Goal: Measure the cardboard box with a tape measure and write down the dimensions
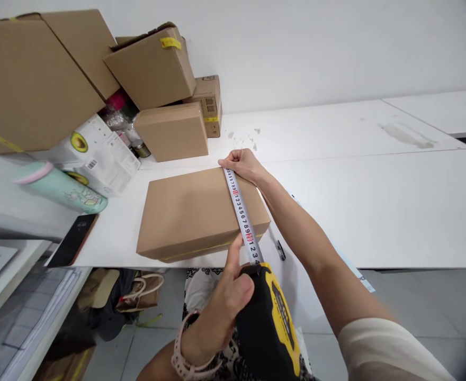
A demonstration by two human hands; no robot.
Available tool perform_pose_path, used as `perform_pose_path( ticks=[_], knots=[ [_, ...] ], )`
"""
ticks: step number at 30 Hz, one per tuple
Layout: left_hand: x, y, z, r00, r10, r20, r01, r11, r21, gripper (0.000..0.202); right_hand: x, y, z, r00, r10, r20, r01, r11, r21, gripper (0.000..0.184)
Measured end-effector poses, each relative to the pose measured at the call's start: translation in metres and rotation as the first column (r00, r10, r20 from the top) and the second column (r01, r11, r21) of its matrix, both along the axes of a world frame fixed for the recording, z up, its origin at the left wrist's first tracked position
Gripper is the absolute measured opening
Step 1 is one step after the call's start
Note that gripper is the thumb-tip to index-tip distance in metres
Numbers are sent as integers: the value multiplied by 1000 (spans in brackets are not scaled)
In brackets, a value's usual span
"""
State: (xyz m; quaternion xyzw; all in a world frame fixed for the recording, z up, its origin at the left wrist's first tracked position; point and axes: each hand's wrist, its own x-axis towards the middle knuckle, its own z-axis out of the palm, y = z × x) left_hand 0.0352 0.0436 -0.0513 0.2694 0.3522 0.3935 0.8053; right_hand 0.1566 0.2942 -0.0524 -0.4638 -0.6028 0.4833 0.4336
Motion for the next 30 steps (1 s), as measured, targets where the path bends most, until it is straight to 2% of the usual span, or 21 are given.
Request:
perform_pose_path(
  ticks=[2,8,21,30],
  knots=[
    [0,-1,2,1000,-13,0,13,1000,-16,116,0,0,0,1000,-2,-2,2,1000,-1,32],
    [0,-2,6,999,-33,4,33,999,4,127,-1,3,-2,1000,9,-21,-9,1000,10,33],
    [0,-1,8,997,-74,-5,74,996,51,132,1,4,-4,1000,10,22,-11,1000,26,33],
    [-6,0,-3,996,-88,-25,89,994,60,128,0,4,-4,1000,7,16,-7,1000,19,32]
  ],
)
